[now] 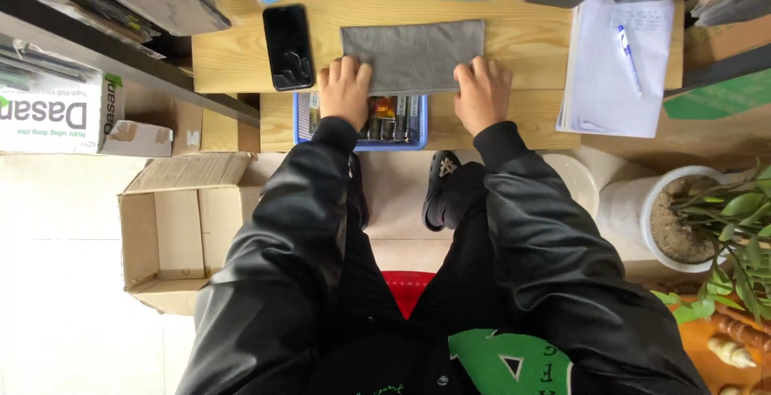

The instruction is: Wetting a cloth in a bowl of water and thoroughly wiping down all sides of a small product box.

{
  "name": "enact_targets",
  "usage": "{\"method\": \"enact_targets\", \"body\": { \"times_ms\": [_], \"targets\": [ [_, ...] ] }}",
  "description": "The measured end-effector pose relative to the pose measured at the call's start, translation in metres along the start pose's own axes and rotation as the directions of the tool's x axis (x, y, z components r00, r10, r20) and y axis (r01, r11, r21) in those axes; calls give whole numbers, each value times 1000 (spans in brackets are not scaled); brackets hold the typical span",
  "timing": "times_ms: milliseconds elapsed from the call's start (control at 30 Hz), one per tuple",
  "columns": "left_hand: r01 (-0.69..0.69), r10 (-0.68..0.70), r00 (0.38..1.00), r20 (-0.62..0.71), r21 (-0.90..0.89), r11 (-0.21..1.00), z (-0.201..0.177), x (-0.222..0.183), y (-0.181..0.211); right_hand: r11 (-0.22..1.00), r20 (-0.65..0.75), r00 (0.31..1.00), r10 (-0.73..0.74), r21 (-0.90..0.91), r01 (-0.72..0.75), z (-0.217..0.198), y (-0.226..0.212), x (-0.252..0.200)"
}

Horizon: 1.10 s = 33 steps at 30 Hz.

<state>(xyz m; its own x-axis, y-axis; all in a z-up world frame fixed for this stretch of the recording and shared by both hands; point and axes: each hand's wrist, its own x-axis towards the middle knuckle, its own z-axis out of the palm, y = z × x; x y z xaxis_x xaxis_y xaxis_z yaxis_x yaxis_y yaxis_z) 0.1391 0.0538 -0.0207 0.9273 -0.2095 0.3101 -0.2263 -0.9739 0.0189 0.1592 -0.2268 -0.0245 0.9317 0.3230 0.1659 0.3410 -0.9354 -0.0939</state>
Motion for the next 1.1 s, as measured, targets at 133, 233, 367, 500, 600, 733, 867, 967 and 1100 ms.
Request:
{"method": "enact_targets", "body": {
  "times_ms": [133,233,367,500,600,733,867,967,1100],
  "targets": [
    [96,-98,995,-34,-57,994,38,-1,-24,1000,-216,976,-8,25,13,7,17,-7],
    [243,-250,968,5,-257,935,33,9,-29,991,-245,966,88,118,-60,-11,16,-4],
    [253,-446,891,-81,-727,638,-50,26,-19,956,-494,864,96,289,58,-33,19,11],
    [140,-505,863,5,-963,230,-75,33,-31,886,-553,813,180,451,111,-74,12,14],
    [118,-564,820,96,-993,2,-71,32,-36,557,-355,861,365,824,103,-77,13,12],
    [68,-521,840,151,-982,-174,-77,30,-38,302,-80,930,358,953,-35,-94,9,13],
    [-20,-487,871,72,-983,-182,-75,31,-45,317,3,929,370,940,-129,-107,2,14],
    [-13,-499,865,52,-992,-126,-70,30,-50,292,-55,933,355,955,-55,-97,6,14],
    [23,-503,861,72,-994,-103,-74,28,-51,344,-92,916,391,937,-53,-86,12,15]
  ]
}}
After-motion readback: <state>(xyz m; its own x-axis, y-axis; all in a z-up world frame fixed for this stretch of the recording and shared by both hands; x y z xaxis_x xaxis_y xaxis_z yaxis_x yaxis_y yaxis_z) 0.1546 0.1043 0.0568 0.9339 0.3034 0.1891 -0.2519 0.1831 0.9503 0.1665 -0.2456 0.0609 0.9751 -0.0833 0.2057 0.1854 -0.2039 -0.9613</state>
